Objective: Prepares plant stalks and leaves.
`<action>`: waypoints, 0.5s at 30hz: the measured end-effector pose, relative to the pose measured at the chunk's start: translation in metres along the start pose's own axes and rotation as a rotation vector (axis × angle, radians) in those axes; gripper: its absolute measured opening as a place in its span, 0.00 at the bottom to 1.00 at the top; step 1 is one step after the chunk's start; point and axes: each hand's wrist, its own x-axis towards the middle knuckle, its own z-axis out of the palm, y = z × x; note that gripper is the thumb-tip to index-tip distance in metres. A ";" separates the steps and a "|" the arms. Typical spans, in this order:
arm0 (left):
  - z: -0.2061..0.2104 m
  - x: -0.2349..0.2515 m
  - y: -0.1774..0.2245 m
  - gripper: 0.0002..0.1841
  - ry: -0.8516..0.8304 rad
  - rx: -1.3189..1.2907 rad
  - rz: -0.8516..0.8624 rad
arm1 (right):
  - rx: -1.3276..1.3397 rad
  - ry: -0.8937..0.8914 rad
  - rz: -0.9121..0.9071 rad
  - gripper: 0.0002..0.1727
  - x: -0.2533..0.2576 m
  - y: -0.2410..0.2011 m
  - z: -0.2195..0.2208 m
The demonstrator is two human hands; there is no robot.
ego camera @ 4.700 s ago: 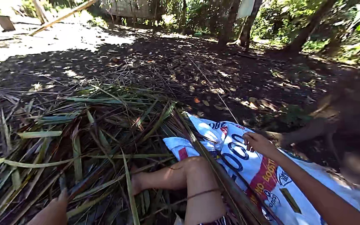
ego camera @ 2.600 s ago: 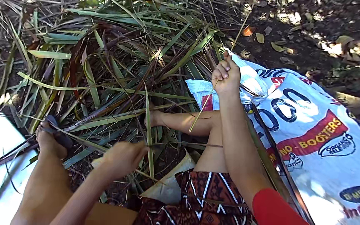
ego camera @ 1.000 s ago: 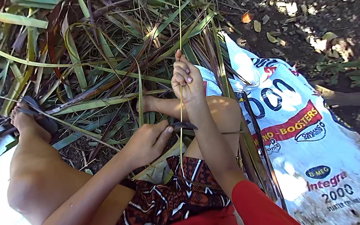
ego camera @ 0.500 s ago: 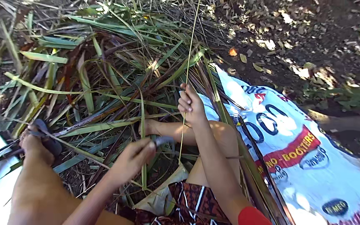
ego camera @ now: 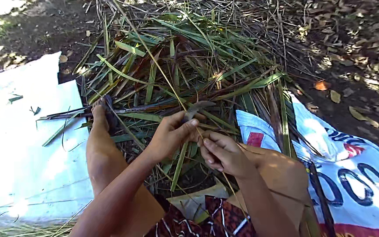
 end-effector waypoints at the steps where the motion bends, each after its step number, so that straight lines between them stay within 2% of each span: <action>1: -0.003 -0.001 0.003 0.09 0.060 0.022 0.025 | -0.054 0.006 0.005 0.12 -0.004 -0.001 0.003; 5: -0.016 -0.003 0.012 0.10 0.186 0.076 0.102 | -0.263 0.065 -0.012 0.14 -0.016 -0.001 0.013; 7: -0.012 -0.008 0.010 0.18 0.087 0.269 0.086 | -0.361 0.164 -0.055 0.14 -0.018 0.000 0.017; 9: 0.000 -0.012 0.009 0.26 -0.085 0.515 0.025 | -0.449 0.270 -0.095 0.14 -0.018 0.001 0.015; 11: 0.007 -0.014 0.008 0.27 -0.170 0.625 -0.009 | -0.494 0.332 -0.118 0.14 -0.018 0.001 0.011; 13: 0.011 -0.015 -0.001 0.26 -0.247 0.589 -0.015 | -0.491 0.366 -0.138 0.13 -0.018 0.002 0.011; 15: 0.014 -0.014 -0.008 0.23 -0.327 0.427 -0.057 | -0.487 0.378 -0.153 0.12 -0.018 0.002 0.011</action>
